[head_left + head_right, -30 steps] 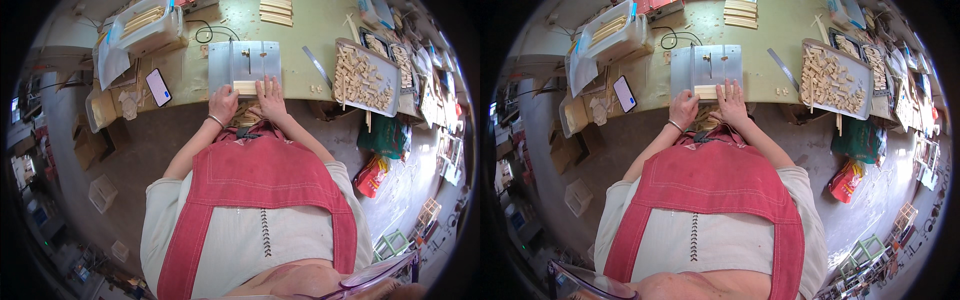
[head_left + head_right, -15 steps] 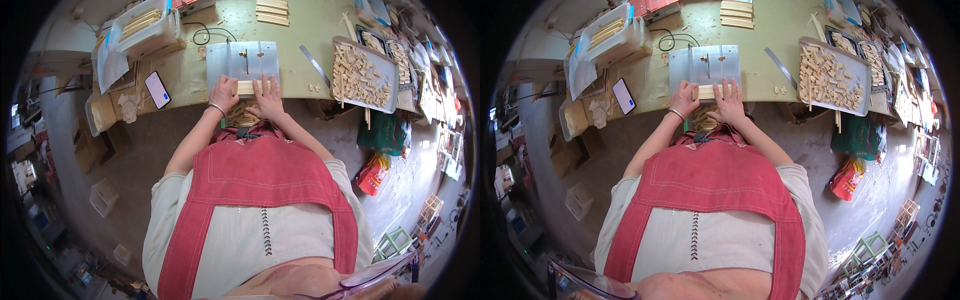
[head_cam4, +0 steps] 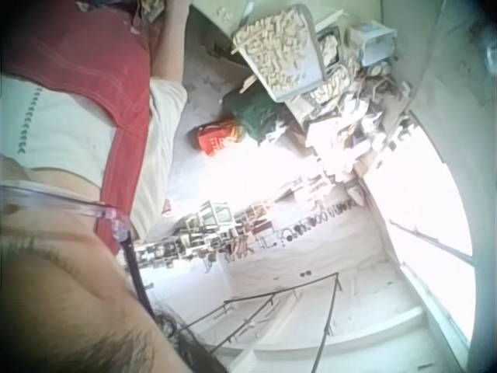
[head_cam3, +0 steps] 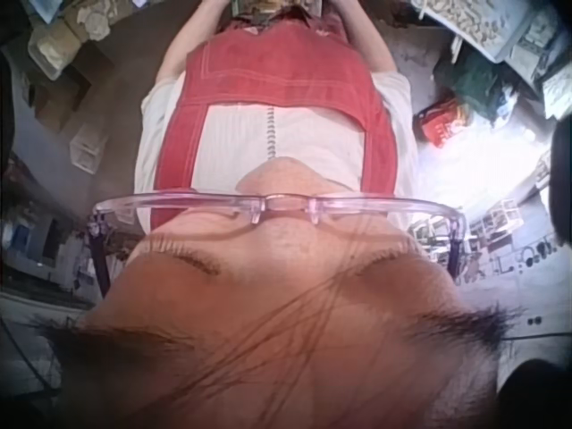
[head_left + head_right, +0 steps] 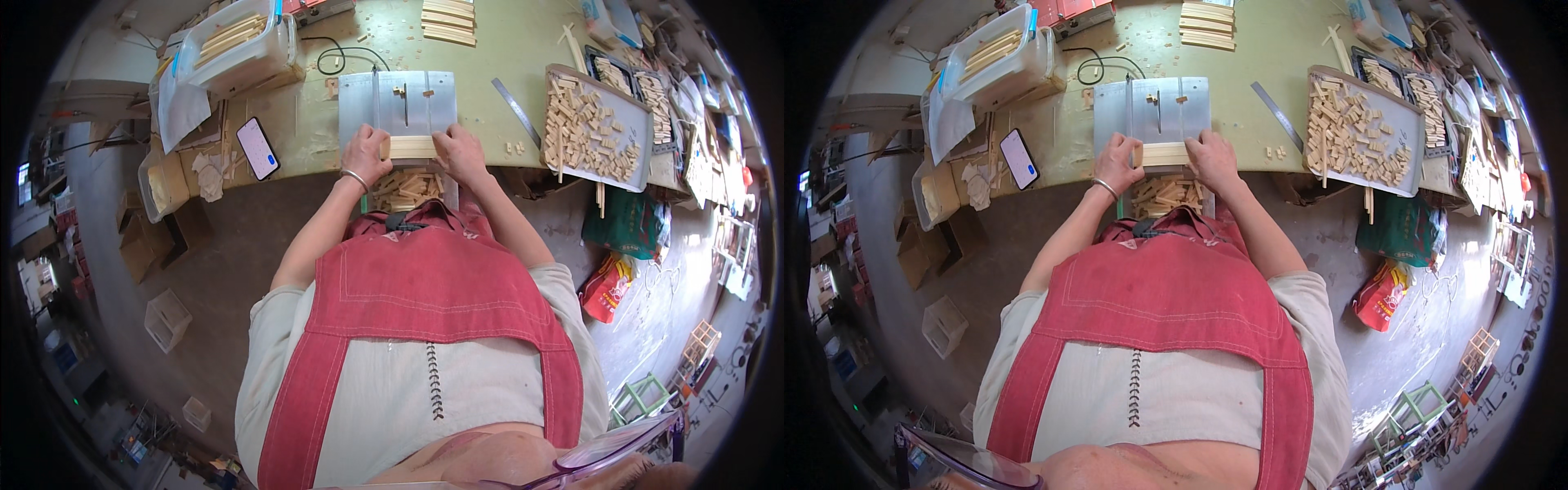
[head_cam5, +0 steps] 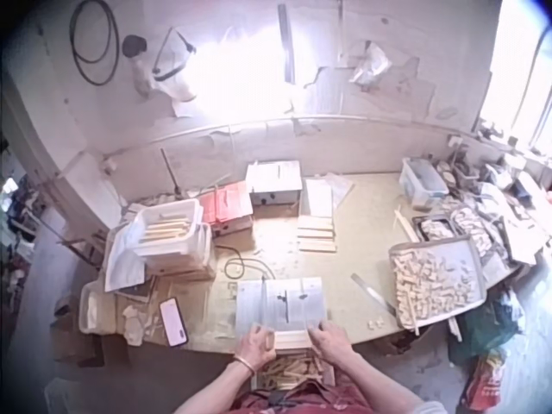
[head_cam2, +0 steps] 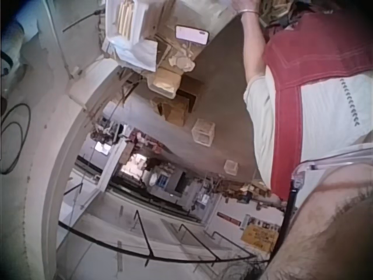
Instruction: The person repeatedly picks up small wooden sticks, places them on a table saw, and cuts them into smaller pieces. The cut pieces are collected in a tray on the table.
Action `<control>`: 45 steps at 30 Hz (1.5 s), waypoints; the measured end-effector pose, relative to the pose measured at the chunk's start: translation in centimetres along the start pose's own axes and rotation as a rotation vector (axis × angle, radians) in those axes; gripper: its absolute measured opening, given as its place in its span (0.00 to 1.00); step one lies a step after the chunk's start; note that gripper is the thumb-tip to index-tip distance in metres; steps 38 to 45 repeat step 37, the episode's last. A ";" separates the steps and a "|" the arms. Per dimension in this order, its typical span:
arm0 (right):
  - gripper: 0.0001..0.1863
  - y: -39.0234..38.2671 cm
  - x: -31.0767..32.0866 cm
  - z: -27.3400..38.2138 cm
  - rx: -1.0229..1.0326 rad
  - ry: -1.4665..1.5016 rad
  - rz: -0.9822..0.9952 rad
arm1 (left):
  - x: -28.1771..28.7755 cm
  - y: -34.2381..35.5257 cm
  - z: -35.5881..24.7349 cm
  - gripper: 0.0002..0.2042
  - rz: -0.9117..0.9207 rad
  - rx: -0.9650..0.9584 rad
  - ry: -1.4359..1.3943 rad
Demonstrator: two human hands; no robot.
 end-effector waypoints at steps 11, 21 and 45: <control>0.23 3.0 -0.1 -1.3 0.045 0.116 -0.121 | 0.0 3.6 1.1 0.23 0.008 0.016 -0.006; 0.24 5.8 0.6 -2.1 0.027 0.088 -0.165 | 0.5 7.0 1.4 0.22 0.011 0.000 0.019; 0.30 5.6 -0.3 -3.6 -0.005 0.022 -0.051 | 0.8 4.6 -1.6 0.24 0.222 -0.054 0.276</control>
Point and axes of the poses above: each hand's wrist, its own y-axis towards the middle knuckle, its own x-axis out of the back of the hand, z = x × y, the point moved 8 cm from there along y, towards the middle knuckle, and after that the axes turned 2 degrees about -y, right-handed, at the moved point
